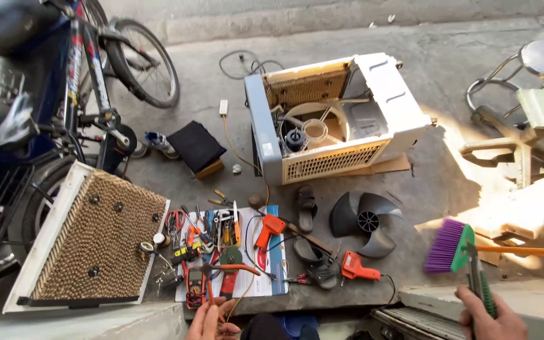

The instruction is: Repairing an evaporative air cooler by disassembling the fan and motor components

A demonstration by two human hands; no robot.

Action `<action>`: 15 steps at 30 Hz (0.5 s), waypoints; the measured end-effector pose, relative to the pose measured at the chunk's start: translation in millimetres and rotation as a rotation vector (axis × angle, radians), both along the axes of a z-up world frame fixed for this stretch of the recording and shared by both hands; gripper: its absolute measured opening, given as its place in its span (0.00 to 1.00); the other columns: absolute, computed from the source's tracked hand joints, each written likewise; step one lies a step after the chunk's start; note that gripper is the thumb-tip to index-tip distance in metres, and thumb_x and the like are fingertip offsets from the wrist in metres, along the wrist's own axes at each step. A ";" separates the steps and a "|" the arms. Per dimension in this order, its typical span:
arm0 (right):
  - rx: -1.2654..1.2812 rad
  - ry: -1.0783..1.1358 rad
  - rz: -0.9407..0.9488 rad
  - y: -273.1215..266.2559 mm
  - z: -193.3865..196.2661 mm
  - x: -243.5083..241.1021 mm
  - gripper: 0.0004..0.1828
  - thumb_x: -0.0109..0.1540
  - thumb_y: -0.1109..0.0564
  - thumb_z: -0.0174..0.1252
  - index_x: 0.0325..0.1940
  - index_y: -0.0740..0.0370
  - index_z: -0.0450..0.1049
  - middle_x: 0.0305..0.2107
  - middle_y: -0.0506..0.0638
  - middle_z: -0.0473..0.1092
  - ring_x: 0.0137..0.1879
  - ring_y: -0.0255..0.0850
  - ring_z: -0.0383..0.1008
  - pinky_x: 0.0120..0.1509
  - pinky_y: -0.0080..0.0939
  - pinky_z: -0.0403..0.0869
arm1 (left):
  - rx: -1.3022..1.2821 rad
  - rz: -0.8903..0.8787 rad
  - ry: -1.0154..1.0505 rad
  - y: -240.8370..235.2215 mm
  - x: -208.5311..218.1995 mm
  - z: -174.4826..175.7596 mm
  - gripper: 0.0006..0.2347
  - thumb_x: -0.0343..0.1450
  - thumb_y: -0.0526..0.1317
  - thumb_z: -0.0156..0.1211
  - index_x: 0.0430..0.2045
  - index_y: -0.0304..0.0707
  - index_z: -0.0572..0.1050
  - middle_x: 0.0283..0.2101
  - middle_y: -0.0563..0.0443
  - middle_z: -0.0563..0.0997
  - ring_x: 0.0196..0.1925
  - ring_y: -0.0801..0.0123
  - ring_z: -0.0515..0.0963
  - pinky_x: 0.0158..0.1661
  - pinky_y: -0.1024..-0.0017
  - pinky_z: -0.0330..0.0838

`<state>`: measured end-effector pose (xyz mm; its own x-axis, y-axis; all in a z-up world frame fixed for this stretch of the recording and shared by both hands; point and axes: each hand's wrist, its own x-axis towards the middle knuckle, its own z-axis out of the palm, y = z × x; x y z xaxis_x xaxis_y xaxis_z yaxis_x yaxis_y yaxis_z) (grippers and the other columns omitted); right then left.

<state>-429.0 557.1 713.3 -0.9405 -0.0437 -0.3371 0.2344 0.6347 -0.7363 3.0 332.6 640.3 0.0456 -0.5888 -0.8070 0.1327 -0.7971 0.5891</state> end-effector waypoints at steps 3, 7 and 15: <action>0.047 -0.002 0.080 25.7 6.1 -35.7 0.24 0.72 0.49 0.73 0.34 0.73 0.80 0.19 0.62 0.67 0.24 0.49 0.60 0.32 0.51 0.60 | -0.087 -0.092 -0.031 0.9 12.8 6.5 0.18 0.84 0.43 0.47 0.65 0.29 0.74 0.65 0.33 0.88 0.34 0.40 0.86 0.36 0.55 0.80; -0.029 -0.147 0.037 40.9 30.7 -57.1 0.17 0.72 0.51 0.73 0.49 0.72 0.86 0.23 0.64 0.62 0.28 0.51 0.58 0.35 0.57 0.56 | -0.016 0.035 0.090 -4.7 43.5 -42.8 0.20 0.83 0.47 0.50 0.66 0.34 0.72 0.69 0.31 0.80 0.38 0.29 0.81 0.43 0.43 0.76; 0.129 0.002 0.188 109.0 -28.4 -88.6 0.18 0.64 0.46 0.78 0.37 0.65 0.92 0.18 0.63 0.72 0.29 0.49 0.73 0.39 0.44 0.62 | -0.189 0.033 0.067 -4.2 -14.0 -25.8 0.18 0.84 0.45 0.52 0.59 0.27 0.76 0.59 0.25 0.87 0.27 0.37 0.80 0.32 0.57 0.74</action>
